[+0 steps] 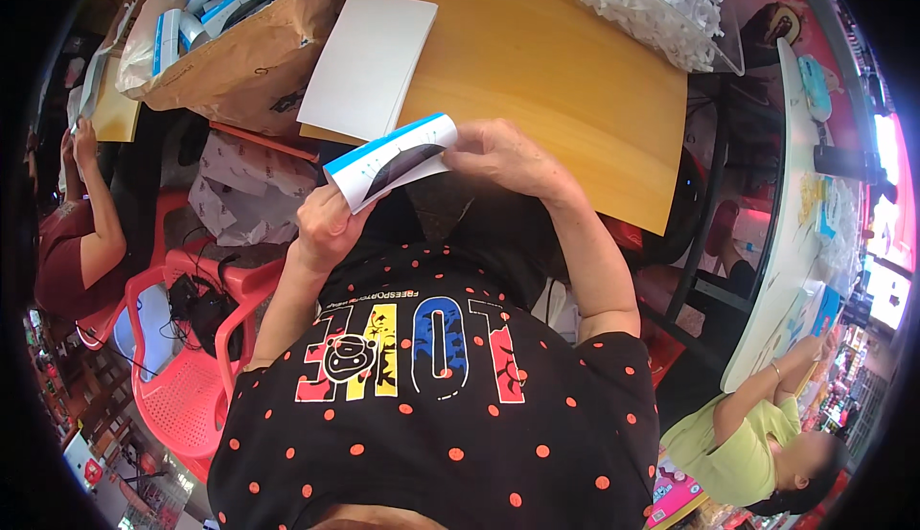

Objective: The recorder is applying small black UV PROOF UMBRELLA labels to white instruction sheets.

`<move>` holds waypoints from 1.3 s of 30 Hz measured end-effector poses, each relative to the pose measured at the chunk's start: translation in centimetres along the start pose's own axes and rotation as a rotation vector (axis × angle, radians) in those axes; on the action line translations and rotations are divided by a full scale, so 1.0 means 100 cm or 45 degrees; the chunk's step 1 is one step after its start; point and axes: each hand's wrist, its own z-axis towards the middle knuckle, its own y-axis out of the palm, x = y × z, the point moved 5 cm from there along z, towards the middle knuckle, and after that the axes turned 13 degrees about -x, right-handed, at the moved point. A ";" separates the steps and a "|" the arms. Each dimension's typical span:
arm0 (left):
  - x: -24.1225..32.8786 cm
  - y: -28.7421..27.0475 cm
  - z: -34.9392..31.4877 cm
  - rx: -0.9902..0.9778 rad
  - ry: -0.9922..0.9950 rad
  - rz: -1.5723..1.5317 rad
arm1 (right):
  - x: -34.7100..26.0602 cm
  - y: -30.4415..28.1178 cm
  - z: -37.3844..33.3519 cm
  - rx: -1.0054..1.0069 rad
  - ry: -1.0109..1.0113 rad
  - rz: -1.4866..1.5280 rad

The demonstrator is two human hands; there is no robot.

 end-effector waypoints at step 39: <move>0.006 0.023 0.018 0.093 -0.208 -0.437 | -0.085 -0.197 -0.180 2.088 -0.849 -0.650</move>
